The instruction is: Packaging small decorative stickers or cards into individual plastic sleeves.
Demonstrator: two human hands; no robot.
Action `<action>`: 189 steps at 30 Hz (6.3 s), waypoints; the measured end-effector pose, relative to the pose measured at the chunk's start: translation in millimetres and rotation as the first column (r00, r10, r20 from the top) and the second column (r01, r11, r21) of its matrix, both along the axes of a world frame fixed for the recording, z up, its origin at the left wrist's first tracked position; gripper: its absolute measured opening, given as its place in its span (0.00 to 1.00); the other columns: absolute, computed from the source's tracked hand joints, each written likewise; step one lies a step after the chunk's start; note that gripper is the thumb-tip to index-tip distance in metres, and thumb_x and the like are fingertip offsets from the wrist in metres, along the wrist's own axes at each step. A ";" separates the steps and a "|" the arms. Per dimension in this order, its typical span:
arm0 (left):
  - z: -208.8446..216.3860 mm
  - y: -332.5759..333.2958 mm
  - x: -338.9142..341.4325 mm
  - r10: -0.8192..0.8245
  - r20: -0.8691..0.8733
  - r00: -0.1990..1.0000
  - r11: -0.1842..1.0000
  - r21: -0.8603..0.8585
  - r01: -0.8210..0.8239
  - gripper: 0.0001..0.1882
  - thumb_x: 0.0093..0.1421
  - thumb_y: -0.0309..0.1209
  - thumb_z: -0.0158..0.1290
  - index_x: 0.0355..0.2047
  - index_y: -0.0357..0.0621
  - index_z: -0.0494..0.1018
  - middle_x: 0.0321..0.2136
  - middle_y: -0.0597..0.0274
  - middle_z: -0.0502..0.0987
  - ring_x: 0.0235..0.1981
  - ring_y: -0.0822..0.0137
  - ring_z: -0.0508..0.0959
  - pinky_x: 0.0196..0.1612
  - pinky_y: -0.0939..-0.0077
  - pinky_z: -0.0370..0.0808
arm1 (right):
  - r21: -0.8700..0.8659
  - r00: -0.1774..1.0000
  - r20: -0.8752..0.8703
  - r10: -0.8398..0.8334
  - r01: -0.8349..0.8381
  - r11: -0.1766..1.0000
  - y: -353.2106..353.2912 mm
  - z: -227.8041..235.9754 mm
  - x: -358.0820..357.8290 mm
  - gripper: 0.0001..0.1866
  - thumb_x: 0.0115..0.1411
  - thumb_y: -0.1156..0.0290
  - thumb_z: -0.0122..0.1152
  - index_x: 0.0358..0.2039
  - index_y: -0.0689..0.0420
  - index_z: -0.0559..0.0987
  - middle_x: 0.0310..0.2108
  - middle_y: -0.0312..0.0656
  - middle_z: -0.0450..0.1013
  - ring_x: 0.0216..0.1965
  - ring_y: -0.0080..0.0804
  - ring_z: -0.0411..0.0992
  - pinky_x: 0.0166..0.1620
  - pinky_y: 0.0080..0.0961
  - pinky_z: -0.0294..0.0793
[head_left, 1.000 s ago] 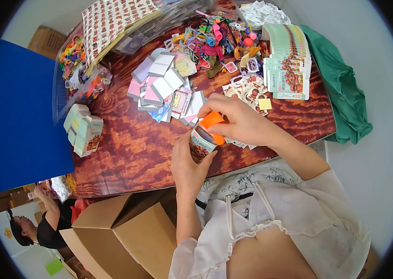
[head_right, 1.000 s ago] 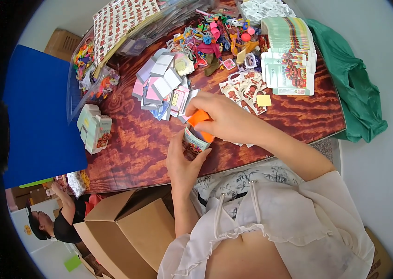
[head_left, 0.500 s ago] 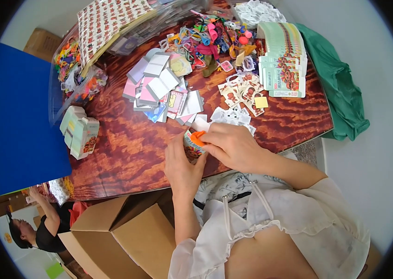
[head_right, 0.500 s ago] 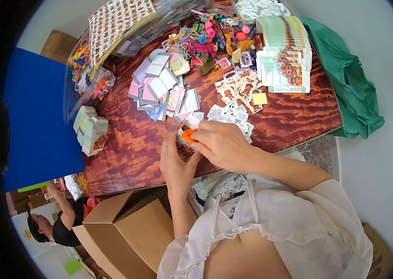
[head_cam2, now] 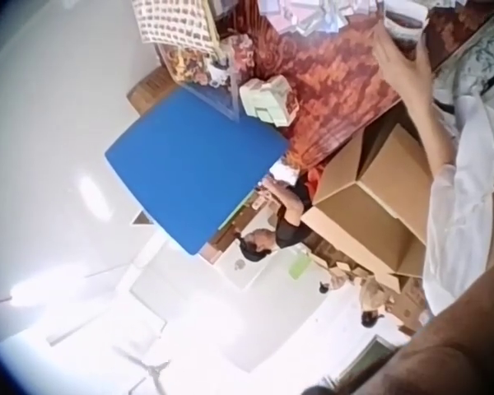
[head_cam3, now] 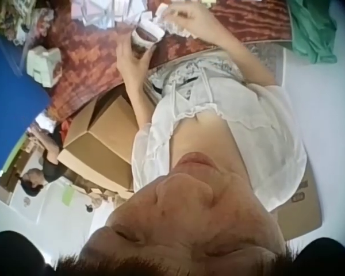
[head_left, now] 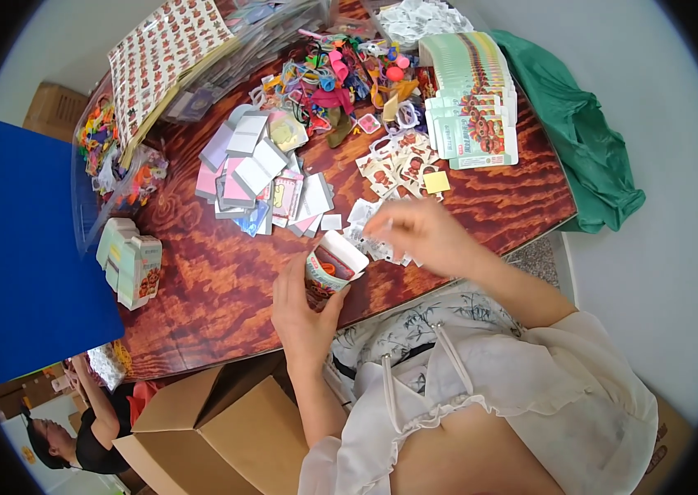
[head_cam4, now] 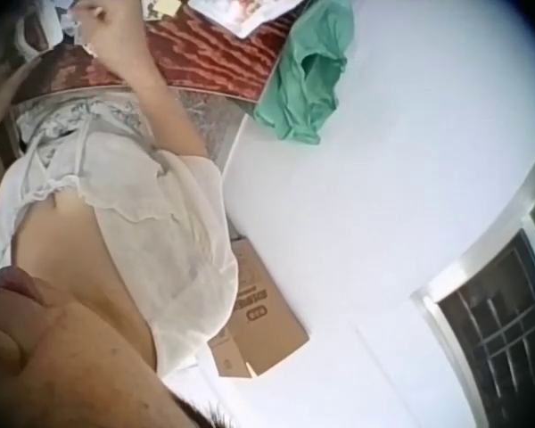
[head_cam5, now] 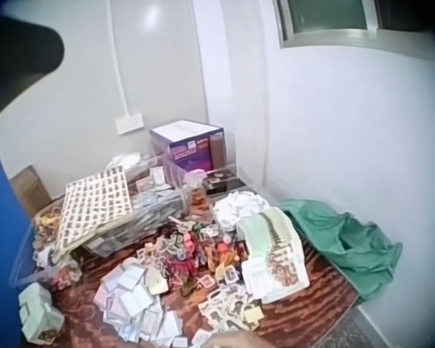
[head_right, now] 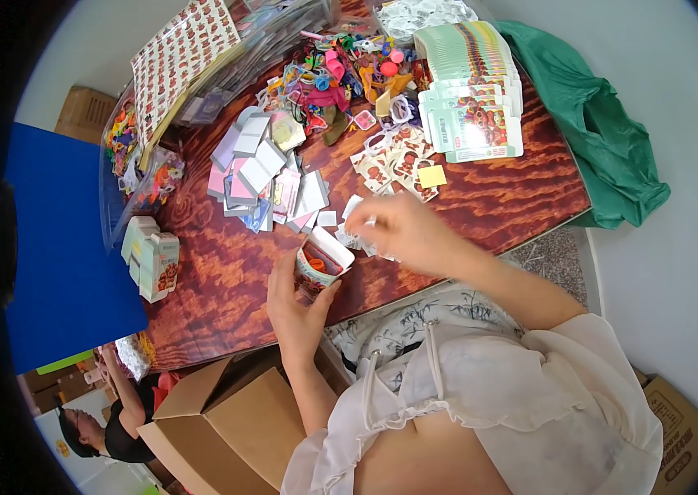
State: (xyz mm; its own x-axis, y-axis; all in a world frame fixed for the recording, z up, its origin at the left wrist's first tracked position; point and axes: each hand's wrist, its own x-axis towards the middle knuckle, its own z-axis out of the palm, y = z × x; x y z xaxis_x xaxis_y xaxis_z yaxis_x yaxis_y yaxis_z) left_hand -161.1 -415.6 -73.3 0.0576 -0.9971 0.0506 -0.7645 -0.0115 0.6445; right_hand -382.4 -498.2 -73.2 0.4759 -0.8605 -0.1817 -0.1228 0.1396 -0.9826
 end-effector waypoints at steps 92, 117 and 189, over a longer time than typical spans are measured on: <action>-22.0 -1.1 -25.3 0.228 -0.106 0.968 0.953 -0.180 -0.244 0.39 0.45 0.30 0.70 0.56 0.38 0.63 0.46 0.47 0.71 0.46 0.46 0.73 0.45 0.58 0.72 | -0.756 0.904 -0.426 -0.041 -0.330 0.565 -1.1 15.4 63.9 0.06 0.55 0.74 0.63 0.34 0.56 0.78 0.37 0.42 0.77 0.36 0.42 0.75 0.34 0.35 0.74; -7.3 7.6 -30.2 0.015 -0.855 0.518 0.994 0.068 0.084 0.31 0.58 0.12 0.56 0.61 0.36 0.63 0.48 0.56 0.75 0.47 0.68 0.79 0.47 0.76 0.79 | -0.276 0.991 0.129 0.038 -0.001 0.961 19.2 -2.6 -8.3 0.09 0.62 0.76 0.61 0.42 0.61 0.80 0.42 0.38 0.74 0.42 0.24 0.71 0.44 0.24 0.70; -9.9 16.2 -34.4 -0.005 -0.707 0.707 0.981 0.133 0.140 0.35 0.59 0.12 0.52 0.67 0.41 0.60 0.47 0.54 0.79 0.38 0.72 0.79 0.43 0.77 0.76 | -0.079 0.999 -0.028 0.021 -0.023 0.997 25.7 -8.1 -2.1 0.03 0.58 0.77 0.65 0.32 0.62 0.82 0.31 0.38 0.77 0.34 0.20 0.74 0.37 0.22 0.71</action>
